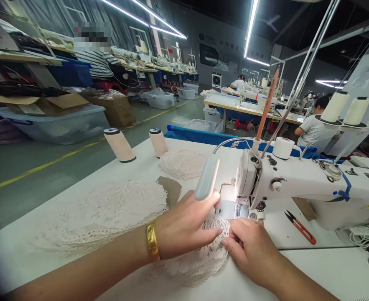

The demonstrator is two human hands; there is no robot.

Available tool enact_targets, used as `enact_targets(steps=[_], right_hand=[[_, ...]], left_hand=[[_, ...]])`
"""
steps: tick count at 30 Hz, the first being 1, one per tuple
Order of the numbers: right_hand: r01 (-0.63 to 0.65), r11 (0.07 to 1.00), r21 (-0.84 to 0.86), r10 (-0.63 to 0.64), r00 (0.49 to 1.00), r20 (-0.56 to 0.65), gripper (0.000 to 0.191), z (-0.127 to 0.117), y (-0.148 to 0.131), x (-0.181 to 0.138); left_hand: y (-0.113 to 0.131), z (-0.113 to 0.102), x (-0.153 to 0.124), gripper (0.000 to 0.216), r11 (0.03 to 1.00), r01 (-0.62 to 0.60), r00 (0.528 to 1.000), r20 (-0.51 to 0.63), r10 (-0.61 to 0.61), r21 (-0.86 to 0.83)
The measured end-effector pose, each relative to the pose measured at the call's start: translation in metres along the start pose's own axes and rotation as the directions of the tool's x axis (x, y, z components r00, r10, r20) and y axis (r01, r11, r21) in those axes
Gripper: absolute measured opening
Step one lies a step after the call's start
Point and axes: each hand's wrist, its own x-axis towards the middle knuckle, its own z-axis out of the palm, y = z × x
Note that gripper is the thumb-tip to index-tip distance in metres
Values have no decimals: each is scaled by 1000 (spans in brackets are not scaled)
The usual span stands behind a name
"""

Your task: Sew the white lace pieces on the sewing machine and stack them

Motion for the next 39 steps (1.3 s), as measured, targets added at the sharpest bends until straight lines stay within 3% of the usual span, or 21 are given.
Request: enact_targets(steps=[3, 5, 8, 12, 15, 22, 28, 35, 39], right_hand=[[14, 1000, 17, -13, 997, -78, 26, 6, 6, -5], [33, 999, 18, -31, 992, -122, 22, 9, 9, -7], [48, 999, 21, -44, 987, -157, 20, 11, 14, -9], [-39, 991, 126, 60, 985, -162, 6, 11, 15, -9], [-98, 957, 271, 141, 980, -143, 15, 9, 13, -8], [-91, 949, 303, 145, 976, -163, 10, 8, 11, -7], [-96, 947, 307, 159, 970, -185, 8, 9, 10, -6], [-26, 977, 214, 76, 971, -228, 14, 9, 9, -5], [-4, 980, 198, 51, 971, -232, 16, 11, 11, -5]], left_hand=[[3, 13, 2, 29, 974, -152, 988, -5, 153, -168], [3, 21, 3, 25, 956, -161, 986, 11, 168, -246], [2, 25, 5, 7, 934, -51, 994, 76, 83, -352], [4, 20, 6, 17, 858, 95, 985, 174, -7, -505], [6, 16, 5, 24, 818, 128, 982, 187, -25, -561], [7, 21, 3, 29, 789, 133, 985, 166, -40, -600], [8, 24, 2, 40, 836, 55, 995, 97, -2, -547], [11, 26, -2, 39, 882, -62, 997, 13, 77, -468], [14, 24, -2, 21, 847, -92, 996, -66, 67, -523]])
